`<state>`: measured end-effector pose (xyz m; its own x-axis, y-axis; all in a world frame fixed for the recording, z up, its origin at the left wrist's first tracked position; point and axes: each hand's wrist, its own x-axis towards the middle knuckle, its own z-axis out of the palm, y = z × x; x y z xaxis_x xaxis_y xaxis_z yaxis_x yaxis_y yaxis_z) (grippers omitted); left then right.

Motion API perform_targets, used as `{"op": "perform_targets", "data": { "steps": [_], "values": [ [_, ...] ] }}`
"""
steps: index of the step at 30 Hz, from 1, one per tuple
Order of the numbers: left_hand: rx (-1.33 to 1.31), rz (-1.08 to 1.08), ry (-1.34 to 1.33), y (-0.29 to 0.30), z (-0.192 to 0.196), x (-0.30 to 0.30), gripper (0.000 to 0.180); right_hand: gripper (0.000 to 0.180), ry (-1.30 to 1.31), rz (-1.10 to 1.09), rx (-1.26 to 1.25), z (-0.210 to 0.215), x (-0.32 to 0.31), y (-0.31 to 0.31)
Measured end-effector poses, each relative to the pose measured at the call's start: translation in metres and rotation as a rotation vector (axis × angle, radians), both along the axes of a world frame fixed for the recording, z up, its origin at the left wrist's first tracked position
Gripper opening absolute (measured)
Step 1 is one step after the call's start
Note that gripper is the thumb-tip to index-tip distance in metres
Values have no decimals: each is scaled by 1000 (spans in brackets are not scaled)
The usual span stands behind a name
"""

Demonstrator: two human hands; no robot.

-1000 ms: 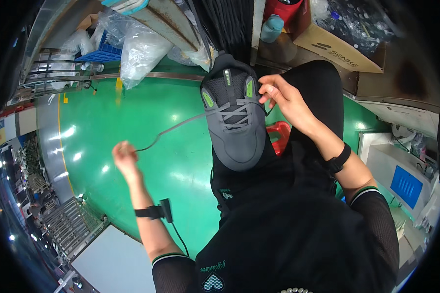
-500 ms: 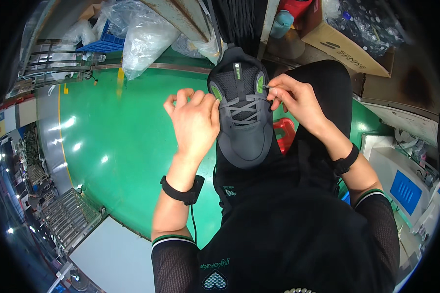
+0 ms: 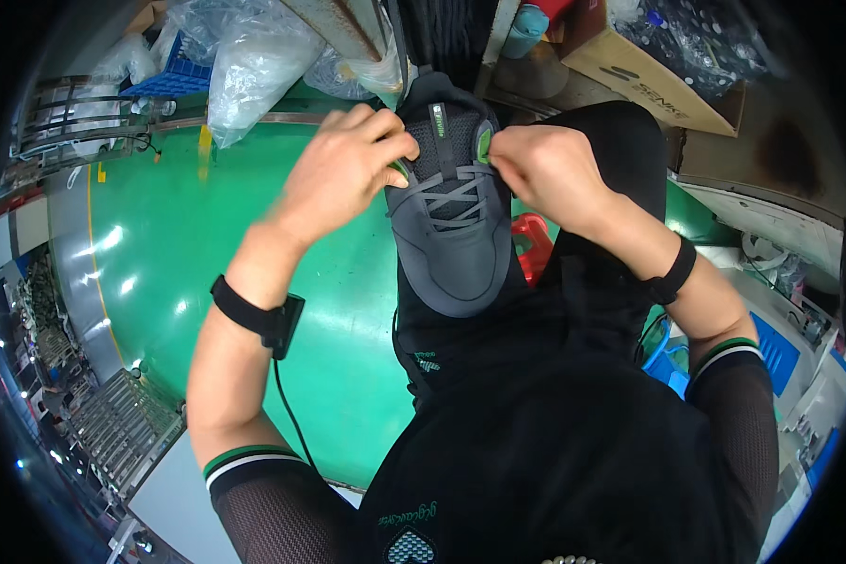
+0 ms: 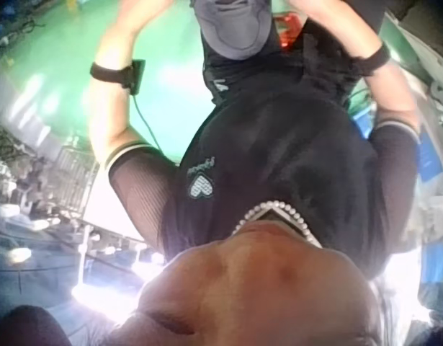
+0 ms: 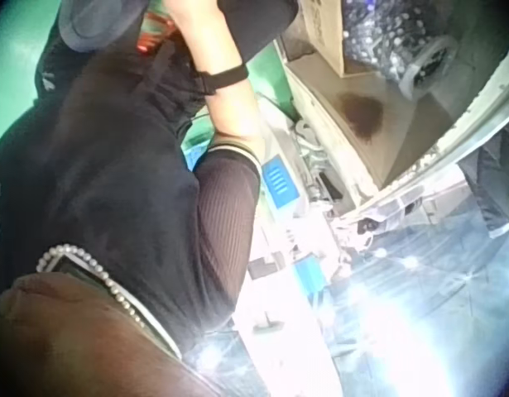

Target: Lacing athletic shoes in a shoe manufacturing facility.

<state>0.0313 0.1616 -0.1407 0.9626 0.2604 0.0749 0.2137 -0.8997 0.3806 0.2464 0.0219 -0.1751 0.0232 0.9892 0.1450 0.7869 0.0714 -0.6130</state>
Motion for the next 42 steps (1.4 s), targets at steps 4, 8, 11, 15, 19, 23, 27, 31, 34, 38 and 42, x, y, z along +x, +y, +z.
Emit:
{"op": "perform_targets", "data": {
  "steps": [4, 8, 11, 15, 19, 23, 27, 31, 34, 38, 42],
  "values": [
    [-65, -125, 237, 16, 7, 10, 24, 5, -484, 496, 283, 6, 8, 22],
    [-117, -231, 325, 26, 6, 19, 23, 14, -530, 543, 203, 29, 25, 42],
    [-178, -163, 114, 21, 2, 0, 20, 29, -434, 694, 111, 25, 29, 64],
    [-148, -122, 40, 19, -9, -12, 18, 25, -374, 889, -16, 15, 38, 72],
    [-116, -76, 22, 17, -14, -12, 18, 23, -271, 837, 78, 3, 45, 59],
    [-327, -14, 116, 22, -8, -4, 14, 21, -135, 765, 21, 2, 47, 57],
    [-671, 45, 450, 38, -1, 17, 13, 14, 9, 827, -230, 11, 48, 75],
    [-734, 220, 676, 31, 1, 37, 15, 15, -2, 775, -790, 17, 37, 102],
    [-525, 242, 397, 19, -18, 29, 19, 15, -197, 688, -1001, 36, 11, 97],
    [-894, 521, 259, 4, -23, 26, 16, 7, -260, 513, -256, 11, 7, 54],
    [-1138, 616, -155, -11, -19, 23, 16, 18, 633, 31, -457, 11, 3, 56]
  ]
}}
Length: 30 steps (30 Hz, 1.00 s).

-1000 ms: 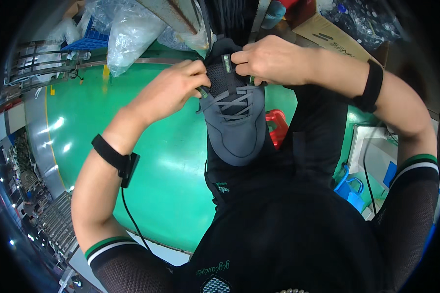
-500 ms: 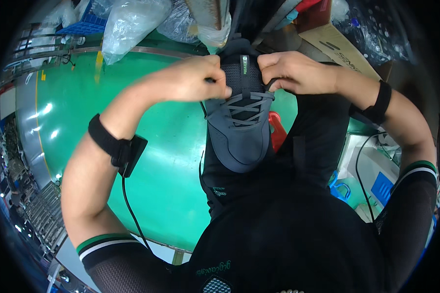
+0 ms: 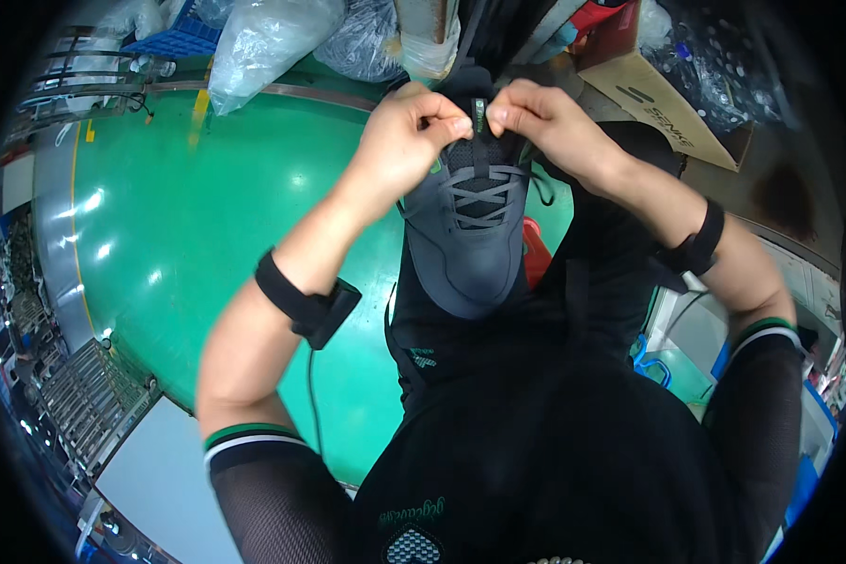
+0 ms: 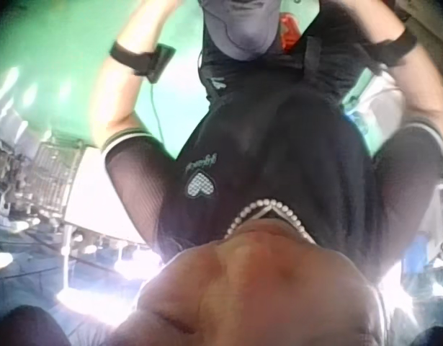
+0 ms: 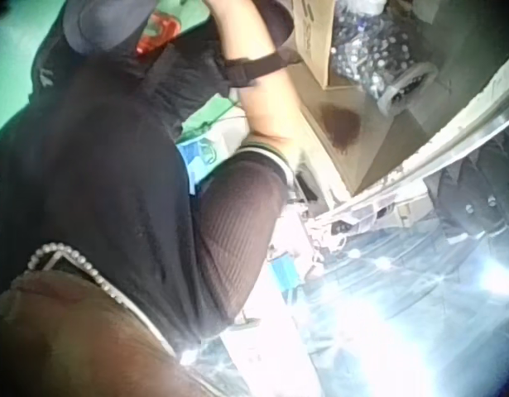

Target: Lacing athletic shoes in a shoe manufacturing facility.

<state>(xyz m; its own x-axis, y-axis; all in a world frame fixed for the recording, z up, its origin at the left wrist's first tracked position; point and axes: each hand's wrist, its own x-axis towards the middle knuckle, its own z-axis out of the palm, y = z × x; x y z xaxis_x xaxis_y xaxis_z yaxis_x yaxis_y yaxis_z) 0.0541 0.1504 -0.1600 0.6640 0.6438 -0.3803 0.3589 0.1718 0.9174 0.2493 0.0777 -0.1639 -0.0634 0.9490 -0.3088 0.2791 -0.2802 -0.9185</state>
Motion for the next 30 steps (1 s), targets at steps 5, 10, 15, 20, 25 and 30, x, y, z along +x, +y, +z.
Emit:
{"op": "perform_targets", "data": {
  "steps": [5, 10, 15, 20, 25, 30],
  "values": [
    [418, 276, -461, -29, 41, 5, 6, 17, 613, 53, 66, 33, -34, -17],
    [934, 316, -204, -46, 29, 4, 5, 21, 914, -186, 217, 21, 15, -10],
    [1004, 175, -67, -66, 17, 0, 13, 17, -46, -282, 430, 30, 31, -34],
    [571, 575, -143, -54, 22, -19, 10, 38, -656, 330, 827, 6, -16, -39],
    [546, 458, -41, -65, 14, -34, 7, 34, -687, 369, 773, -2, -24, -30],
    [682, 355, 5, -75, 10, -31, 8, 21, -704, 497, 726, -5, -32, -31]
  ]
}}
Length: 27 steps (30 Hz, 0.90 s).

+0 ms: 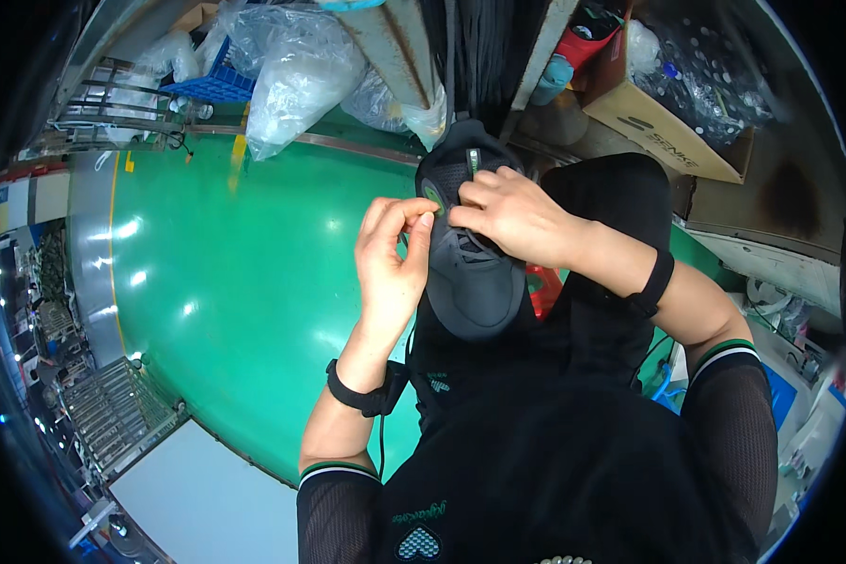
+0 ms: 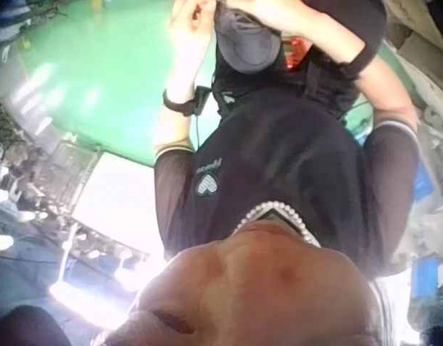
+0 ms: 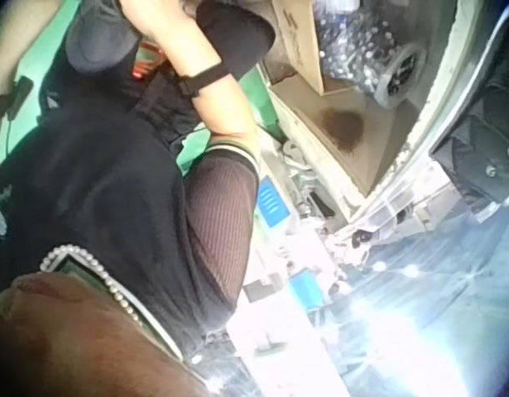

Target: Lacing athletic shoes in a shoe manufacturing facility.

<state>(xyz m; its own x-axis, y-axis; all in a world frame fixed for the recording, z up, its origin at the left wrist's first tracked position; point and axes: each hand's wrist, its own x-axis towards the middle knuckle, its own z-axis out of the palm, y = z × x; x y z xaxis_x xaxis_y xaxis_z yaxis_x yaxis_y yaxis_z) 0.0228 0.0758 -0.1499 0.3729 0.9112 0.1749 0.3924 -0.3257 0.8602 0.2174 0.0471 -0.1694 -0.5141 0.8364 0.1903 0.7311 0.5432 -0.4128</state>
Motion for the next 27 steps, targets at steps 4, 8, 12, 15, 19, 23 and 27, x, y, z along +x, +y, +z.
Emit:
{"op": "perform_targets", "data": {
  "steps": [4, 8, 12, 15, 19, 23, 27],
  "values": [
    [-65, 48, -2, -2, -8, -9, 11, 6, 376, -58, 33, -8, 2, 10],
    [64, -147, 39, -4, 2, 6, 11, 21, 1427, -451, -667, 10, 37, -5],
    [221, -250, 170, -3, 3, 40, 10, 28, 1669, -526, -332, 26, 71, -21],
    [373, -309, 503, 10, -7, 58, 15, 28, 1706, -508, -415, 15, 83, -37],
    [294, -419, 538, 23, -6, 73, 13, 24, 1777, -502, -572, -3, 76, -50],
    [261, -518, 627, 28, -14, 87, 13, 22, 1711, -587, -569, -3, 66, -49],
    [338, -553, 709, 31, -5, 83, 10, 19, 1685, -628, -559, -9, 75, -51]
  ]
}}
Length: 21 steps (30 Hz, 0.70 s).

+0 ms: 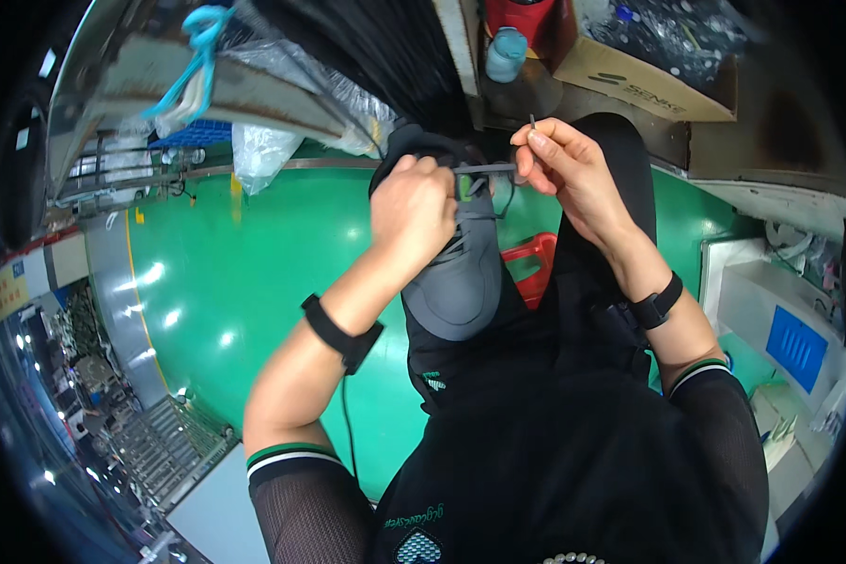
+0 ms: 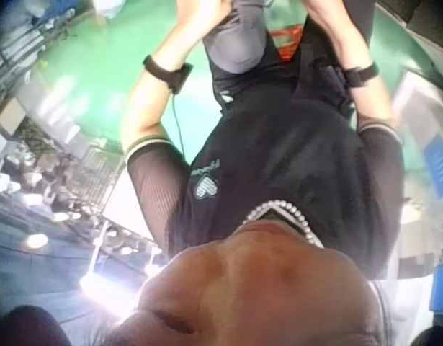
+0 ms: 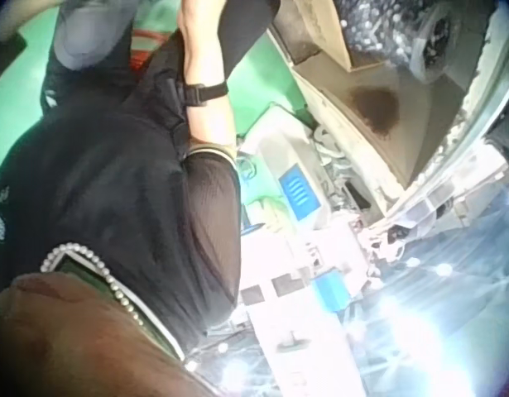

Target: Lacing athletic shoes in a shoe manufacturing facility.

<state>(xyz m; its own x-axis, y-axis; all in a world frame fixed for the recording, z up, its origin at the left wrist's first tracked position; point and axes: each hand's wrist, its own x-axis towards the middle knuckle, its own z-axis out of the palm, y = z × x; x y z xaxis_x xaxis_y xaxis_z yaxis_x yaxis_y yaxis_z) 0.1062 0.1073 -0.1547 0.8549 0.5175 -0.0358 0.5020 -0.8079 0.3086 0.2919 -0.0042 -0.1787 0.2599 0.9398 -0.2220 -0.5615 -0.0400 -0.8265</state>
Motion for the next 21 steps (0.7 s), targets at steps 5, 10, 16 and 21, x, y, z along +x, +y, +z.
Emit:
{"op": "perform_targets", "data": {
  "steps": [5, 10, 16, 21],
  "values": [
    [384, -258, 97, 2, 33, -4, 7, 17, -76, 66, -24, -4, 15, -11],
    [-90, 39, -43, 19, 6, -19, 7, 19, -443, 172, 3, -5, -14, 11],
    [-54, 13, -33, 6, 9, -10, 10, 16, -1077, 278, 86, -17, -23, 37],
    [-18, 31, -66, 1, -2, -3, 10, 11, -737, 298, -27, -31, -18, 30]
  ]
}}
